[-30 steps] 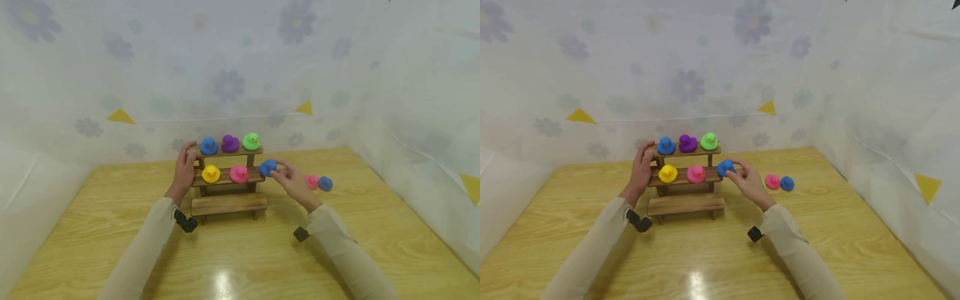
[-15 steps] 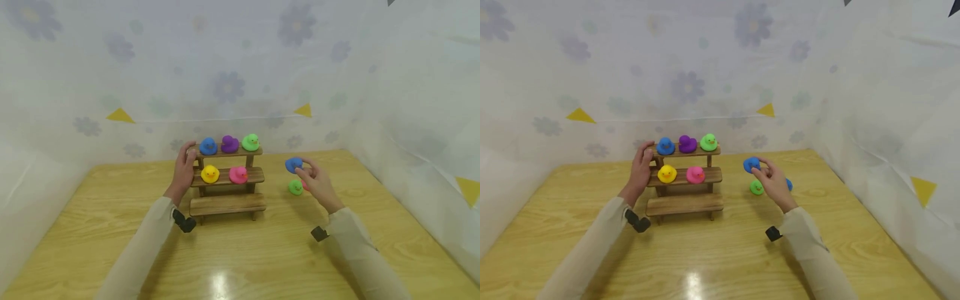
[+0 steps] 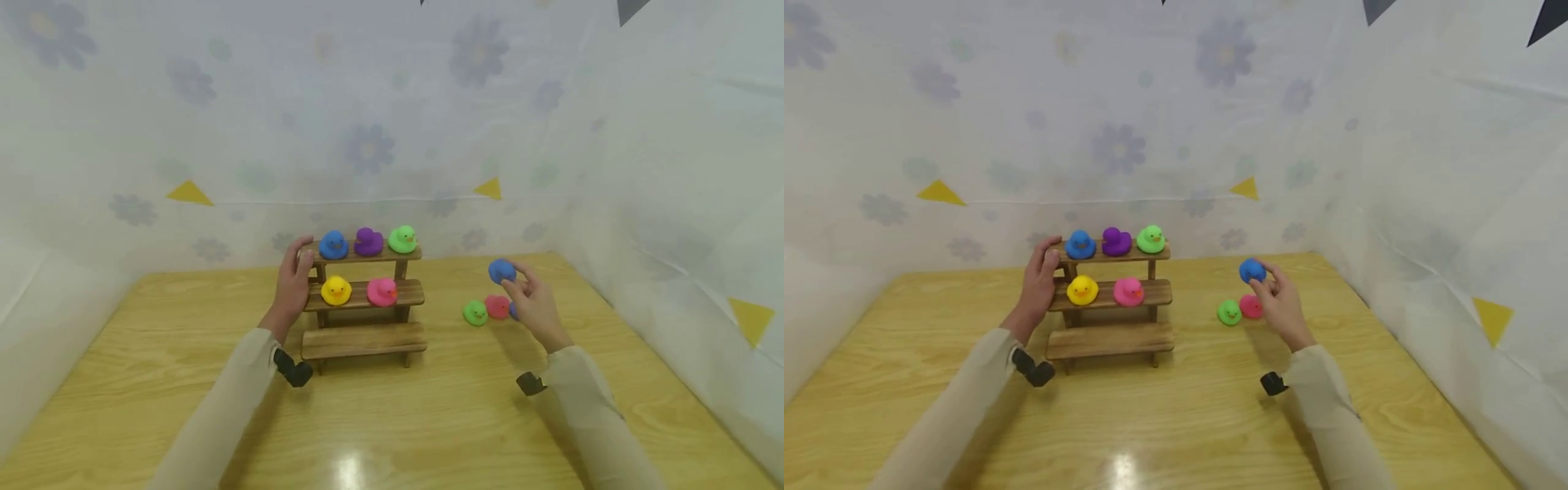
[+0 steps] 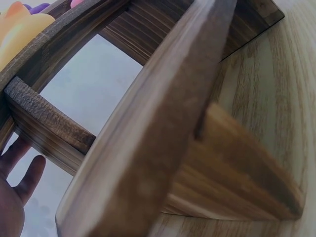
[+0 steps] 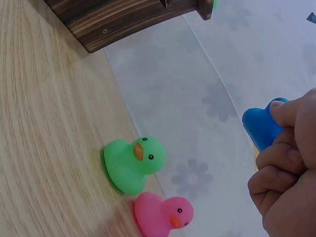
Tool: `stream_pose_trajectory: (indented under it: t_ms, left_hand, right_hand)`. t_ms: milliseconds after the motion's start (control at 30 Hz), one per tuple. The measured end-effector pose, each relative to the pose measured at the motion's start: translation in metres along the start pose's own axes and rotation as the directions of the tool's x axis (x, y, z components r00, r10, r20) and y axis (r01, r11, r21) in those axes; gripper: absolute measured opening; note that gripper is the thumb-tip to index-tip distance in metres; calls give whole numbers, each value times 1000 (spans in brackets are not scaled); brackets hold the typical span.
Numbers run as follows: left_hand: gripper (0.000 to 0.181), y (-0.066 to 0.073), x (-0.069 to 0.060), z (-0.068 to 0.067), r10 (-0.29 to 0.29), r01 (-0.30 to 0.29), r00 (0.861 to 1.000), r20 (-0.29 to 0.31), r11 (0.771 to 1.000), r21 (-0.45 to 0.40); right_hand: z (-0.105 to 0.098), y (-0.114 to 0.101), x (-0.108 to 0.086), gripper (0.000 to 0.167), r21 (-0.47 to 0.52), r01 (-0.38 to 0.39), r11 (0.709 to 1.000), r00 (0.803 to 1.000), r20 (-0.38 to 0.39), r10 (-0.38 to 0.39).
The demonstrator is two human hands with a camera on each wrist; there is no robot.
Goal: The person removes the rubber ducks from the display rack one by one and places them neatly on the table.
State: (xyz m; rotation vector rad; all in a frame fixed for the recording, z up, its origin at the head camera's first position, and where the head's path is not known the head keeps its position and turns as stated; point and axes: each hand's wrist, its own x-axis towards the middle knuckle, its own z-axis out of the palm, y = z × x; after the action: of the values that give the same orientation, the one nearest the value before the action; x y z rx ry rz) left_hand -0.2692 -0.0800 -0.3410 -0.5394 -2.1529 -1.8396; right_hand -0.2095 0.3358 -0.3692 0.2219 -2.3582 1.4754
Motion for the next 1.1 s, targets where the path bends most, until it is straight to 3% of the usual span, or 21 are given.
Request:
stream_pose_trajectory:
  t_ms: [133,267,367,533,767,900,1100]
  left_hand:
    - [43,1,0,0,-7,7,1000,-7,1000,16]
    - [44,-16,6,0,-11,11,1000,-12,1000,-2]
    - [44,-32,11,0,-2,2,1000,-20,1000,-10]
    - [48,-38,12,0,17,-17,999,-31,1000,20]
    - [48,-38,13,-4,31,-30,999,-42,999,29]
    - [48,-38,13,-4,30,-29,999,-40,999,22]
    - [47,-37,12,-1,15,-14,999,-34,1000,26]
  right_hand:
    - [-8,4,2,49,-52,-53,997,997,-50,50]
    - [-15,7,3,51,-51,-115,992,990,-82,110]
    - [-18,11,3,53,-38,-141,989,988,-74,138]
    - [-20,15,1,53,-20,-149,989,989,-29,148]
    - [-21,17,-2,55,-90,-158,983,982,88,166]
    - [-22,18,-7,56,-117,-159,980,961,210,180]
    - [-23,16,-11,48,-144,-77,987,908,398,129]
